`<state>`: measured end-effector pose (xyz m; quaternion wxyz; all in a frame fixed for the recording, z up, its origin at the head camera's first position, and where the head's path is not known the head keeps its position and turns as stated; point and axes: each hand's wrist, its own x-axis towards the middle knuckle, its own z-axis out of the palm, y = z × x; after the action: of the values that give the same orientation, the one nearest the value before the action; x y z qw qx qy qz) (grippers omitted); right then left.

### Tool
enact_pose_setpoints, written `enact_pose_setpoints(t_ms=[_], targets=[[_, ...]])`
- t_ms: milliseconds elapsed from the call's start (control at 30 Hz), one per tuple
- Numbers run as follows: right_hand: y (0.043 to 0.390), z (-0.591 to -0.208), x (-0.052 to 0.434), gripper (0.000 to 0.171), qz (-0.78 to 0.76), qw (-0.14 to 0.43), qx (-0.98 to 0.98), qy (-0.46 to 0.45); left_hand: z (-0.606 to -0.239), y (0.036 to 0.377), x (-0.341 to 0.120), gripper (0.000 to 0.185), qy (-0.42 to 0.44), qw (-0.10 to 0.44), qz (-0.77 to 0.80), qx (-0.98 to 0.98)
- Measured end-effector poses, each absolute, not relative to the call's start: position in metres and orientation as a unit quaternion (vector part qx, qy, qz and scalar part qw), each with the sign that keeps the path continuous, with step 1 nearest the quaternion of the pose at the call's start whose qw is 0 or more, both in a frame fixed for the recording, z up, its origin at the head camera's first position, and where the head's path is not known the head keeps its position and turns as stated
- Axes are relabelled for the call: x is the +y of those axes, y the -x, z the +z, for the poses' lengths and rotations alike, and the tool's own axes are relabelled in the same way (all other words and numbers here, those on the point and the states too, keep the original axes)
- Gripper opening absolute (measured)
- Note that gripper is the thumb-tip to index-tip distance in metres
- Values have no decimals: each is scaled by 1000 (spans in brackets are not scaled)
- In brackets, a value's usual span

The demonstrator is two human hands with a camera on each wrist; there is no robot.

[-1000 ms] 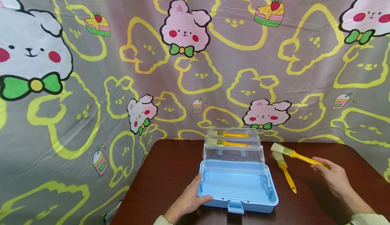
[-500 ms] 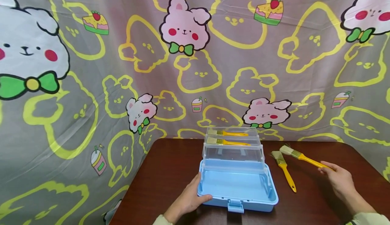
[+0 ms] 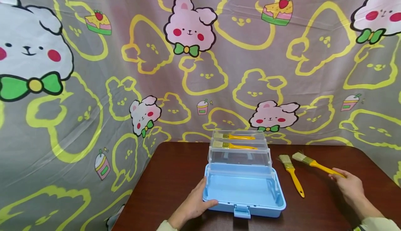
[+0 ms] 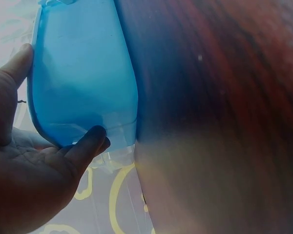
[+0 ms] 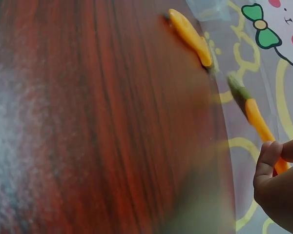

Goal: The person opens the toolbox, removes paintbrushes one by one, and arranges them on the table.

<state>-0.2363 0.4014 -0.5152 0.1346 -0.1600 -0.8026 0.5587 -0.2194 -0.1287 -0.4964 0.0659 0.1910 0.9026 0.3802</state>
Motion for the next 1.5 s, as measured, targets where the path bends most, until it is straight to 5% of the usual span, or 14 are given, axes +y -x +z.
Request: enact_pose_setpoints(t_ms=[667, 1500], targets=[[238, -524, 406, 45, 540, 116, -805, 216, -496, 219, -127, 99, -197, 66, 376, 903], [224, -515, 398, 50, 375, -19, -921, 106, -494, 218, -126, 99, -192, 61, 377, 904]])
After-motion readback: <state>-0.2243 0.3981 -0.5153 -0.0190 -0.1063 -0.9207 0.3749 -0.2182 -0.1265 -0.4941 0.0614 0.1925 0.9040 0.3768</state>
